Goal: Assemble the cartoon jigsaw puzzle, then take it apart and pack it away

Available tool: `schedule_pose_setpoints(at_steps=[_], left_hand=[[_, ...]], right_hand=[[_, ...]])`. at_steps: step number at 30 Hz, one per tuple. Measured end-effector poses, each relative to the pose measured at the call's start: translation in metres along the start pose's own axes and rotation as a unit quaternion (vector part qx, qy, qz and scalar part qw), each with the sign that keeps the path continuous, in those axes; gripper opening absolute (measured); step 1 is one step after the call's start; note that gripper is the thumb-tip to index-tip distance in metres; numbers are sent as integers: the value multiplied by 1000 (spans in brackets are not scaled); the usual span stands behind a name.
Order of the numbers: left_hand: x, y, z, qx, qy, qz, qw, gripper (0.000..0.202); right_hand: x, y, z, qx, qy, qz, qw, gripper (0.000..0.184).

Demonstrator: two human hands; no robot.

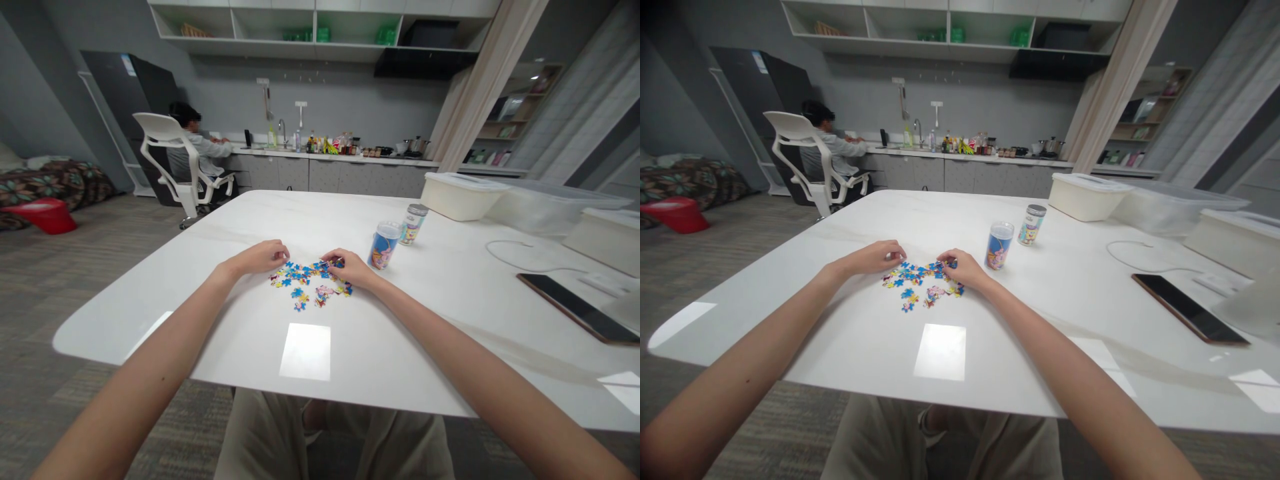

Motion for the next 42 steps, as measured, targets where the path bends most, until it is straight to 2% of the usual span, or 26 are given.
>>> schedule_pose_setpoints(at_steps=[4,7,9,15,21,25,32,37,42], left_hand=[[-1,0,-2,1,0,1,1000,33],[-2,-1,-2,2,1,0,1000,33],[-2,-1,-2,4,-1,-2,1000,33],[-2,-1,-2,11,2,-5,1000,33],[-1,0,-1,7,2,-6,1000,34],[-1,0,-1,8,0,-5,1000,35],[-2,-1,-2,10,0,-4,1000,35],[-3,-1,-3,12,-1,-6,1000,34],[-2,0,-2,12,-1,-8,1000,35]], right_hand=[[0,1,-3,20,25,-8,999,27],[2,2,-6,41,44,9,998,20],[1,3,-7,47,54,14,997,23],[-11,2,-6,28,91,-53,994,29],[-8,0,-2,-3,71,-24,997,31],[-7,1,-4,9,98,-11,995,26],[-9,3,-7,16,121,-25,992,31],[-8,0,-2,-1,77,-31,997,30],[-2,-4,4,-25,39,-11,999,29]])
Point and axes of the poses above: each hand's wrist, its own y-axis away from the middle knuckle, its own x-axis out of the back of the hand, z = x × y, the point moved 5 cm from there along -y, towards the middle knuckle, and after that the axes turned 5 degrees about -x, right-handed, at the moved point
